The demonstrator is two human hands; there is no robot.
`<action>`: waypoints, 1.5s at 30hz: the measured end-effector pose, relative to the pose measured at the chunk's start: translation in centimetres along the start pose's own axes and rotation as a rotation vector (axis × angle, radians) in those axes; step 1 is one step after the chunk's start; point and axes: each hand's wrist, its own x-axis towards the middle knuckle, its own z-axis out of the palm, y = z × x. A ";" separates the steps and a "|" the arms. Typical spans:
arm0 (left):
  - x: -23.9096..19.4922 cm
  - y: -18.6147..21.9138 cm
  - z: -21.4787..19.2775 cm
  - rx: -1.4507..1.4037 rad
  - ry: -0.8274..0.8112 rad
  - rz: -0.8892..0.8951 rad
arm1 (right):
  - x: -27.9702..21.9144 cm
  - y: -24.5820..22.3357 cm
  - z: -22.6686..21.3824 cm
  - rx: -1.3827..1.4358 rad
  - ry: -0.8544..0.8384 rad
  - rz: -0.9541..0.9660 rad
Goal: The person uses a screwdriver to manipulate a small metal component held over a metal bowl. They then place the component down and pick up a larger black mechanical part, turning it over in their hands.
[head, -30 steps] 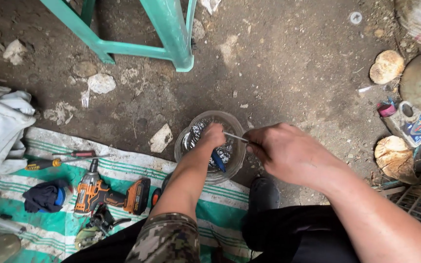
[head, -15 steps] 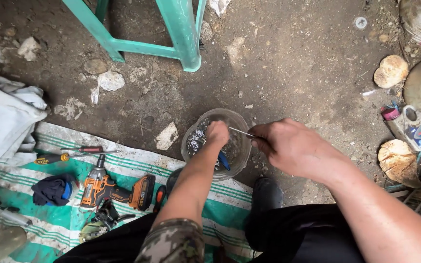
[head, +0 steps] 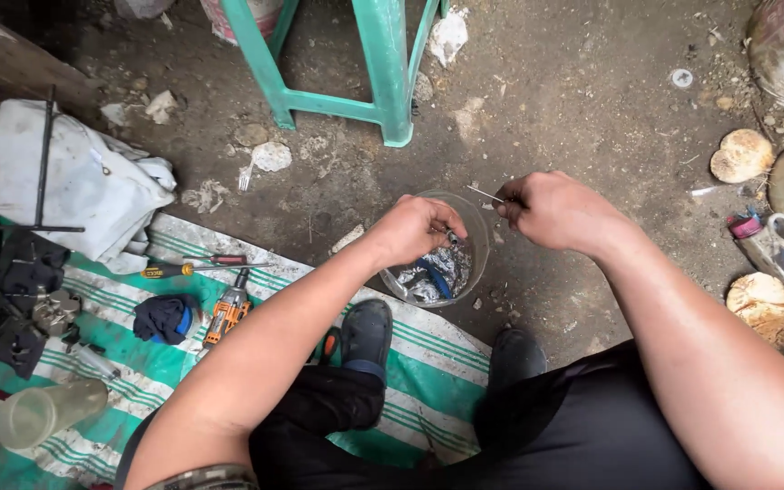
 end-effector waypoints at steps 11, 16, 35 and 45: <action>-1.2 0.0 -0.7 0.003 0.037 0.003 | -0.6 2.5 0.6 0.001 0.016 0.009; -0.8 -1.2 -0.3 -0.004 0.045 -0.009 | -0.2 3.2 0.7 0.031 -0.001 0.016; -0.4 -2.8 -0.3 0.026 0.077 -0.064 | 1.1 2.4 1.1 -0.048 -0.034 -0.009; -0.4 -3.2 -0.1 -0.039 0.071 -0.057 | 1.4 2.7 1.2 -0.068 -0.040 -0.006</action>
